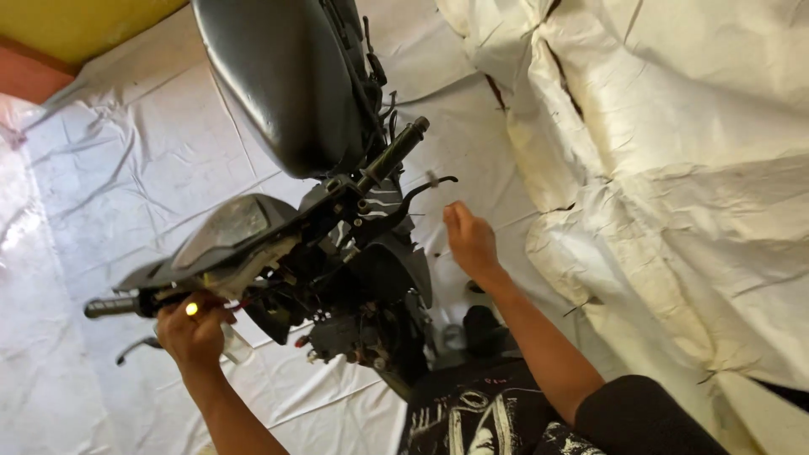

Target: The person works on the handlebars of a motorcycle, using a screwdriver to tighten or adjust components near the right grip and brake lever. The camera angle is unstable, frequently shifting between the handlebars and the floor.

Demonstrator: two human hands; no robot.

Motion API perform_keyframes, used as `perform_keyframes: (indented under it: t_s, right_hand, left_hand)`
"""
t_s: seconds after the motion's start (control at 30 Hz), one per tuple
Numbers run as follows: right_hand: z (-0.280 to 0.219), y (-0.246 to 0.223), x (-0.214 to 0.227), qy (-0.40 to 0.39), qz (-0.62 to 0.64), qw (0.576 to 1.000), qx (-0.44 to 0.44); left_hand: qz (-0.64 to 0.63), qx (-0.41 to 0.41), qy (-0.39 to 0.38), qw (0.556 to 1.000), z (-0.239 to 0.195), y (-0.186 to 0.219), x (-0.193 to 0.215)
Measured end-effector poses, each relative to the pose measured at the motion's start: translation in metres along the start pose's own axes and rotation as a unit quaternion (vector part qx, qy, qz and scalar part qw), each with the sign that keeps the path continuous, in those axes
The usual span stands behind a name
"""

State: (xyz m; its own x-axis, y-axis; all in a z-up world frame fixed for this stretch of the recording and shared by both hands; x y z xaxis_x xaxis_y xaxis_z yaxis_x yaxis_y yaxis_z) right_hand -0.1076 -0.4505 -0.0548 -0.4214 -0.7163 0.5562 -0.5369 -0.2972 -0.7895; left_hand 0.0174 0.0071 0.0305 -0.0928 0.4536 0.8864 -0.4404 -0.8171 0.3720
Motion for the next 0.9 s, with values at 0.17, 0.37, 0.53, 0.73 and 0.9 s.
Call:
perform_keyframes:
  t_s: [0.17,0.37,0.53,0.73,0.9]
  right_hand:
    - [0.001,0.019,-0.032,-0.011,-0.139,0.981,0.131]
    - [0.015,0.024,-0.019,-0.015,0.000,1.000,0.006]
    - [-0.009,-0.011,-0.009,-0.075,-0.085,0.994,-0.005]
    - [0.003,0.006,-0.015,-0.025,-0.029,0.999,-0.018]
    - [0.012,0.015,-0.010,-0.100,0.070,0.985,-0.123]
  left_hand:
    - [0.011,-0.016,0.024,1.000,0.004,-0.006,-0.011]
    - [0.027,-0.020,0.024,0.999,0.004,-0.007,-0.009]
    - [0.008,-0.031,0.025,0.999,-0.003,-0.011,-0.012]
    - [0.107,-0.026,0.005,0.994,-0.011,-0.016,-0.022]
    - [0.100,-0.015,-0.011,0.995,-0.007,0.001,-0.016]
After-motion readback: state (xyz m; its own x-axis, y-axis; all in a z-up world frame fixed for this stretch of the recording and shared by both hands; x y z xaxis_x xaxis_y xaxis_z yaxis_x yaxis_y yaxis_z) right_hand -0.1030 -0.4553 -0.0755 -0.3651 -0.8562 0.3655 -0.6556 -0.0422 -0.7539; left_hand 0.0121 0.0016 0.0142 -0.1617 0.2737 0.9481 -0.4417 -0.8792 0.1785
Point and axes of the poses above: each hand's wrist, its own z-axis towards the middle knuckle, its own x-axis out of the back of the hand, y = z × x, the point moved 4 cm from there along z, towards the middle knuckle, and after that the axes turned 14 degrees about -x, right-handed, at the moved point
